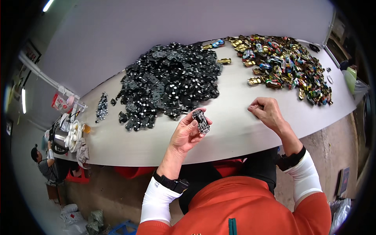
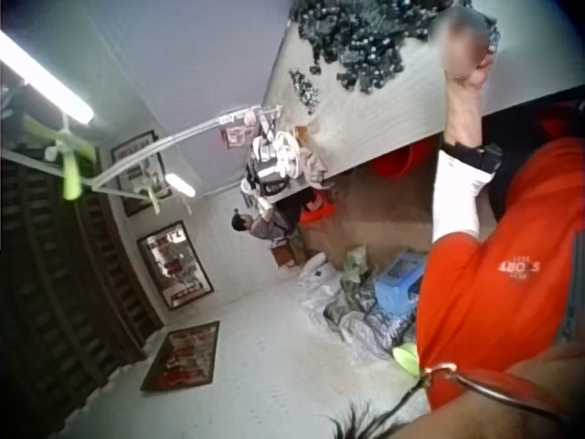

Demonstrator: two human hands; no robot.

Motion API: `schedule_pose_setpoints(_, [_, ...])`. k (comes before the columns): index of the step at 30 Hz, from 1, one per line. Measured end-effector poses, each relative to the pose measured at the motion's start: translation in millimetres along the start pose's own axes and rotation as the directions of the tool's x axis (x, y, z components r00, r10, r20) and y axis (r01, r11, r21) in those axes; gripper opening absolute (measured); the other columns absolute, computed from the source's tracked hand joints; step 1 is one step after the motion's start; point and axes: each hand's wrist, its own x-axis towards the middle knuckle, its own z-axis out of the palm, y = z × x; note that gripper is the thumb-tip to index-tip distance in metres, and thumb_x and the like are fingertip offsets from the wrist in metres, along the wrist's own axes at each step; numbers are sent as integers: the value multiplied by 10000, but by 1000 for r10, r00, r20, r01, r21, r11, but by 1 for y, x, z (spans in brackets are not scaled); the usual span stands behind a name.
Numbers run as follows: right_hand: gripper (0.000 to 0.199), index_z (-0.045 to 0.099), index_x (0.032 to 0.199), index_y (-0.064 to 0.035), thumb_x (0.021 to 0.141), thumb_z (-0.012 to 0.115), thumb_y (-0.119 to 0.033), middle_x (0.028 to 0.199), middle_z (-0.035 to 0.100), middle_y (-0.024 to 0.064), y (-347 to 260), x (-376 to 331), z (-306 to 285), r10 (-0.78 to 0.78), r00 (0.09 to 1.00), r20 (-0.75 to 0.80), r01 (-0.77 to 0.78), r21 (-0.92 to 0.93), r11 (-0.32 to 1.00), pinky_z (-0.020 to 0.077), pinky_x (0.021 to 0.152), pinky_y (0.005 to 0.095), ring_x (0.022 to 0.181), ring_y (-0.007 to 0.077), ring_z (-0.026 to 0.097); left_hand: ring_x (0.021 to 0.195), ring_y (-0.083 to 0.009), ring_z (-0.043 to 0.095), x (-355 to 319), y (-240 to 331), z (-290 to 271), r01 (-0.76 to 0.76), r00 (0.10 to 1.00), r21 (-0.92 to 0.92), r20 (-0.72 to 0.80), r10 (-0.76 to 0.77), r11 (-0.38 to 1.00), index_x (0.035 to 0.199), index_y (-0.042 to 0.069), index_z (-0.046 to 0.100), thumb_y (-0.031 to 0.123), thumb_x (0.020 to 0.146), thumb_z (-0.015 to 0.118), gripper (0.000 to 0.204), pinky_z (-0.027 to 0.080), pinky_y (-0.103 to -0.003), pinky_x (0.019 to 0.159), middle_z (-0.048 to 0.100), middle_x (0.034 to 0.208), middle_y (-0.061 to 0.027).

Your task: The person assembles small toy cars by hand at a white table. They pick up a black car chassis and a colored body, fit the two parts together, and place the completed car on the table. This process is repeated continuously with different colored bodies.

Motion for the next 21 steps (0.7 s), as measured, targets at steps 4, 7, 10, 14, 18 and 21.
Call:
schedule_pose_setpoints(4, [161,654,765,1,739,688,-154,613,594,120,42,-2,-27,71,972,-222,-101,-124,987,437,535,317,554,189,554,643,-160,598,5,-36,6,48,996,-6,-69,-48,999,1215,39,448,164,830,629,443,341,-158,369,594,1014,-179])
schedule_pose_setpoints(7, [184,675,803,-28,696,710,-173,774,612,152,60,-11,-37,55,985,-163,-95,-249,964,474,652,366,731,296,602,651,-116,592,4,-52,8,38,990,53,-139,-31,998,1184,44,490,153,824,635,403,335,-153,372,615,975,-156])
schedule_pose_setpoints(10, [282,660,801,6,669,741,-230,833,601,187,52,-12,-26,-16,997,-71,-13,-395,918,474,684,386,776,338,590,665,-97,583,4,-58,13,55,992,57,-119,-47,997,1163,49,522,135,823,635,368,336,-150,384,625,954,-145])
schedule_pose_setpoints(14, [356,648,793,28,649,758,-278,873,593,212,39,4,-8,21,999,28,-5,-487,873,470,725,400,802,363,582,731,-121,604,-1,-61,11,29,995,60,-96,-23,998,1182,37,497,122,826,626,388,354,-155,393,605,1011,-169])
schedule_pose_setpoints(18, [306,645,785,29,667,742,-236,858,598,218,40,14,-1,127,986,108,-64,-456,888,473,742,398,816,375,581,774,-135,603,-7,-58,19,-63,995,29,-70,65,998,1182,21,494,86,822,623,389,397,-171,419,587,1060,-188])
schedule_pose_setpoints(21, [209,625,830,36,746,688,-144,763,621,156,23,0,1,53,994,90,-45,-91,995,502,599,321,691,242,616,780,-137,603,-7,-55,16,-134,986,39,-94,137,990,1169,9,502,83,819,626,378,425,-182,445,587,1064,-188])
